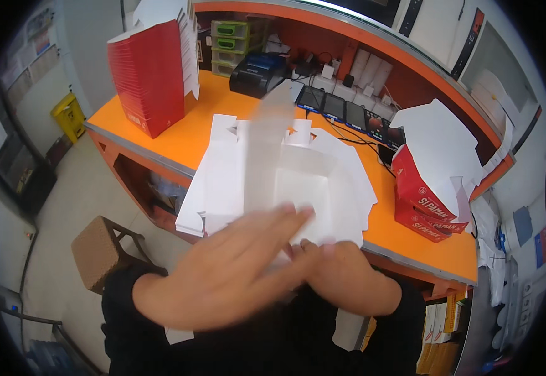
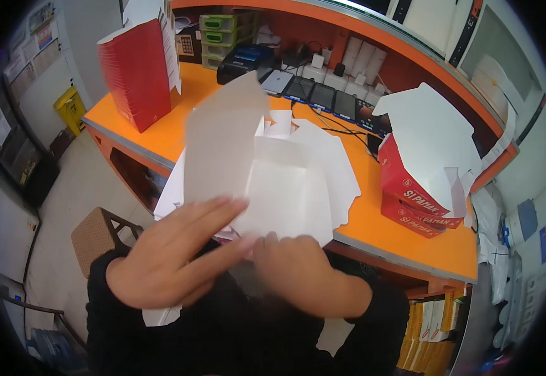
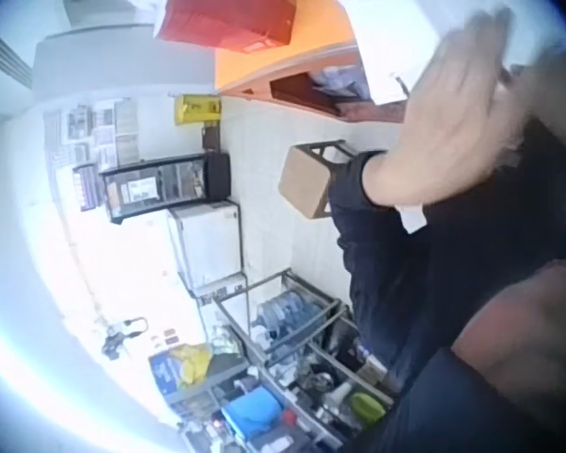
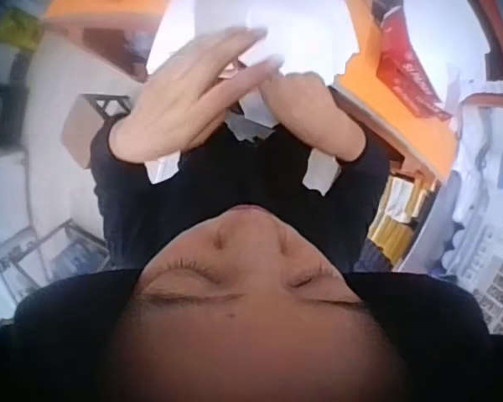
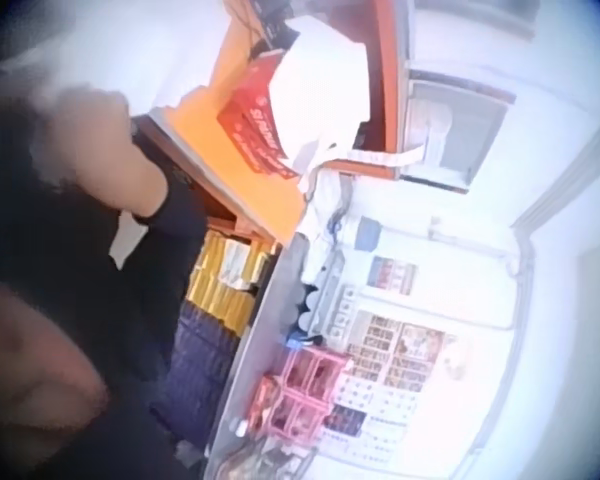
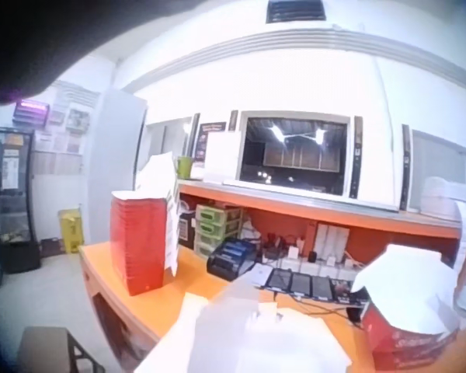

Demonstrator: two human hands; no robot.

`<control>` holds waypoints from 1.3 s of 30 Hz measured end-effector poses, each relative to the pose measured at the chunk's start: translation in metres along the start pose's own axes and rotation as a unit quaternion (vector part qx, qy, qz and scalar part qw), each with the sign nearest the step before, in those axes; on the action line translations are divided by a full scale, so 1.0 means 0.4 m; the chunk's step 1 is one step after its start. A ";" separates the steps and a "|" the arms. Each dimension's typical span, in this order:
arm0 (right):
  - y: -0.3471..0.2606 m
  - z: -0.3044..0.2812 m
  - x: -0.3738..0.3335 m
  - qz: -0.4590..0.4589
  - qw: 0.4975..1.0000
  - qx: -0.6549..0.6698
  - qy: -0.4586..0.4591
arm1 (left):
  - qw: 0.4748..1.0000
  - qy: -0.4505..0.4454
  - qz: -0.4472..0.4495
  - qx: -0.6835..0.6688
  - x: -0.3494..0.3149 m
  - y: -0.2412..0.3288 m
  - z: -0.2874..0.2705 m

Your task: The person assembles white cardboard boxes by folding the flaps and inserting red paper inserts into the interior. They handle the boxes and inserts by hand, stacking the completed units on the orange desk.

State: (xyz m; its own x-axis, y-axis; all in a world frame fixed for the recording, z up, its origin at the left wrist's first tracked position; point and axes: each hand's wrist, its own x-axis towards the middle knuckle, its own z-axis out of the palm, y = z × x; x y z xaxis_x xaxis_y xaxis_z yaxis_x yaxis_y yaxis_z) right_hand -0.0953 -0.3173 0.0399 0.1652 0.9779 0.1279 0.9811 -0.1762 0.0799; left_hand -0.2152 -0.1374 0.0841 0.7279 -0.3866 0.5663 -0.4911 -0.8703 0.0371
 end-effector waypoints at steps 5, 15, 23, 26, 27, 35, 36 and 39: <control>0.034 -0.032 0.028 -0.019 0.999 0.042 -0.025 | 0.952 -0.122 -0.083 0.270 0.017 -0.008 0.101; 0.224 -0.026 -0.020 0.225 0.918 0.325 0.037 | 0.972 0.041 0.113 0.202 -0.056 -0.160 0.121; 0.149 0.039 0.111 0.200 0.942 0.262 0.055 | 0.973 -0.060 -0.199 0.097 -0.001 -0.190 0.149; 0.177 0.073 0.124 0.219 0.920 0.319 0.058 | 0.974 0.011 -0.198 0.110 0.028 -0.186 0.166; 0.182 0.085 0.129 0.223 0.910 0.343 0.060 | 0.976 0.014 -0.180 0.123 0.029 -0.186 0.179; 0.179 0.082 0.120 0.152 0.912 0.361 0.121 | 0.978 -0.001 -0.115 0.174 0.048 -0.109 0.251; 0.178 0.090 0.115 0.134 0.896 0.392 0.161 | 0.975 0.022 -0.144 0.169 0.050 -0.119 0.253; 0.137 0.034 0.062 0.257 0.882 0.338 0.207 | 0.989 -0.040 -0.107 0.089 0.030 -0.196 0.232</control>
State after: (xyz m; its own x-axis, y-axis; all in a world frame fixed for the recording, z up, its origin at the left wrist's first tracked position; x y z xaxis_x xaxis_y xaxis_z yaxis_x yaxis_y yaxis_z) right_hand -0.0361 -0.3013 0.0339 0.6916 0.6393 0.3362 0.6467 -0.3406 -0.6825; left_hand -0.1235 -0.1020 0.0116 0.8452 -0.2039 0.4941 -0.2346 -0.9721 0.0001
